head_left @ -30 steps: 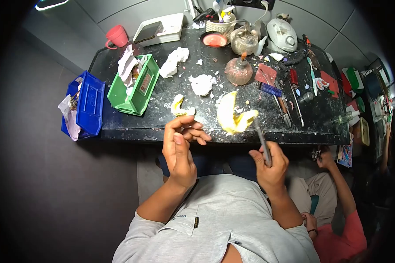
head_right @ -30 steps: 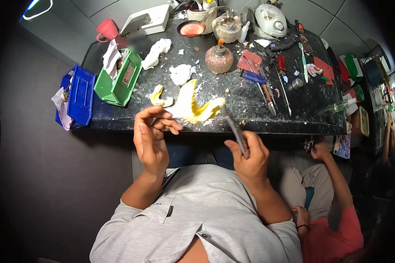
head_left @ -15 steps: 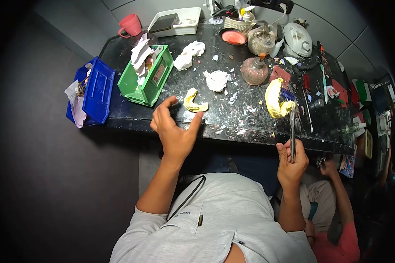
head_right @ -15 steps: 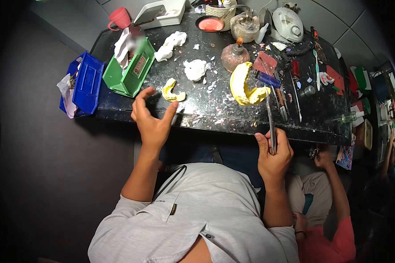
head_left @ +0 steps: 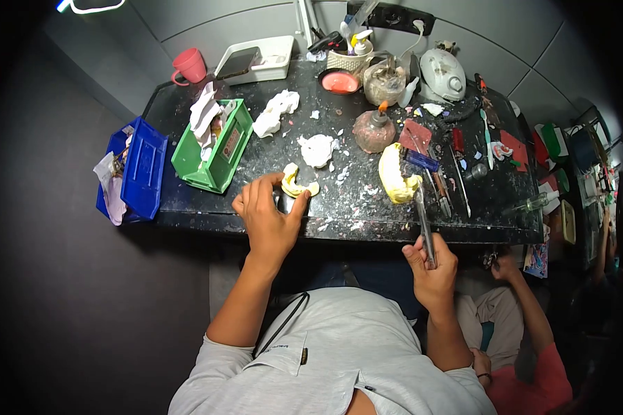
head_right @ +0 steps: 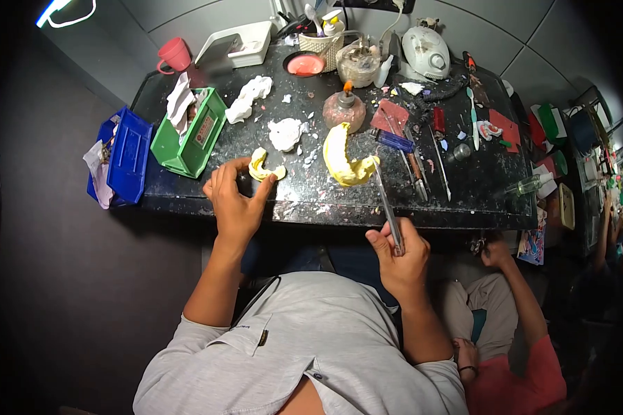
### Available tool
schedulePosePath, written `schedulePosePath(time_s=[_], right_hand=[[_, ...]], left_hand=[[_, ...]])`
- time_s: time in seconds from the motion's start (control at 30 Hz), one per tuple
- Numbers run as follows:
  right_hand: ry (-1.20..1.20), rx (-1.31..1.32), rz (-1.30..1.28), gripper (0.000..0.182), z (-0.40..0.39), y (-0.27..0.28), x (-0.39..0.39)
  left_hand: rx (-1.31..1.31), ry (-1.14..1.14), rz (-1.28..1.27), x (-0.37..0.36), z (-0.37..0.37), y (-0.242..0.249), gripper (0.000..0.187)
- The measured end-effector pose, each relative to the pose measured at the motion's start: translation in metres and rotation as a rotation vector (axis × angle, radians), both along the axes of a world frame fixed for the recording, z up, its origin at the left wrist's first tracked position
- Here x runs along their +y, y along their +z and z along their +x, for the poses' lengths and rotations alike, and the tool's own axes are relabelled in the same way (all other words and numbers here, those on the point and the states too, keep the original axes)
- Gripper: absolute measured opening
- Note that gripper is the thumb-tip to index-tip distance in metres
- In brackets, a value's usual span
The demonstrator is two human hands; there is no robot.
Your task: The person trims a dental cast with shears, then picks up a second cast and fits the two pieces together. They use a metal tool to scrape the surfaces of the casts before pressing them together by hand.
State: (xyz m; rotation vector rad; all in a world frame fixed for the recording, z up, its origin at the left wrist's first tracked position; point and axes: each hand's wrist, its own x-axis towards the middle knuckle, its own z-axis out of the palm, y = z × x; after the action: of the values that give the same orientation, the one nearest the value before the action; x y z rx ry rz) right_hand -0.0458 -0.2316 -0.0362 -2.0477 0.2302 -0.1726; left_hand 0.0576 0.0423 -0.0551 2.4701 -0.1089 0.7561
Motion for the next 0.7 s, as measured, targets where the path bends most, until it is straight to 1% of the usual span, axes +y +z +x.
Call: schedulePosePath(time_s=[0.03,0.07,0.13,0.2,0.27,0.37,0.53,0.63,0.7], right_hand=[[0.026,0.024,0.168,0.030,-0.001,-0.005,0.000],[0.020,0.017,0.171,0.030,-0.001,-0.005,-0.001],[0.113,0.130,0.342,0.031,-0.002,-0.005,-0.002],[0.130,0.142,0.362,0.030,-0.003,-0.005,-0.004],[0.164,0.219,0.457,0.029,-0.003,-0.002,-0.004],[0.181,0.219,0.448,0.029,-0.004,0.002,-0.001],[0.200,0.227,0.407,0.028,-0.004,0.000,0.001],[0.202,0.234,0.382,0.028,-0.005,0.003,0.003],[0.203,0.221,0.352,0.028,-0.005,0.003,0.005]], left_hand=[[0.012,-0.025,-0.007,-0.001,0.000,0.000,0.047],[0.026,-0.051,-0.015,-0.002,0.000,0.001,0.046],[0.002,-0.077,-0.016,-0.005,-0.002,0.003,0.046],[-0.067,-0.105,-0.044,-0.010,-0.007,0.011,0.046],[-0.064,-0.107,-0.039,-0.016,-0.011,0.021,0.046],[-0.211,-0.109,-0.004,-0.019,-0.014,0.026,0.051],[-0.243,-0.122,0.000,-0.023,-0.015,0.032,0.051],[-0.204,-0.168,-0.049,-0.023,-0.015,0.031,0.048],[-0.044,-0.239,-0.140,-0.020,-0.014,0.022,0.045]])
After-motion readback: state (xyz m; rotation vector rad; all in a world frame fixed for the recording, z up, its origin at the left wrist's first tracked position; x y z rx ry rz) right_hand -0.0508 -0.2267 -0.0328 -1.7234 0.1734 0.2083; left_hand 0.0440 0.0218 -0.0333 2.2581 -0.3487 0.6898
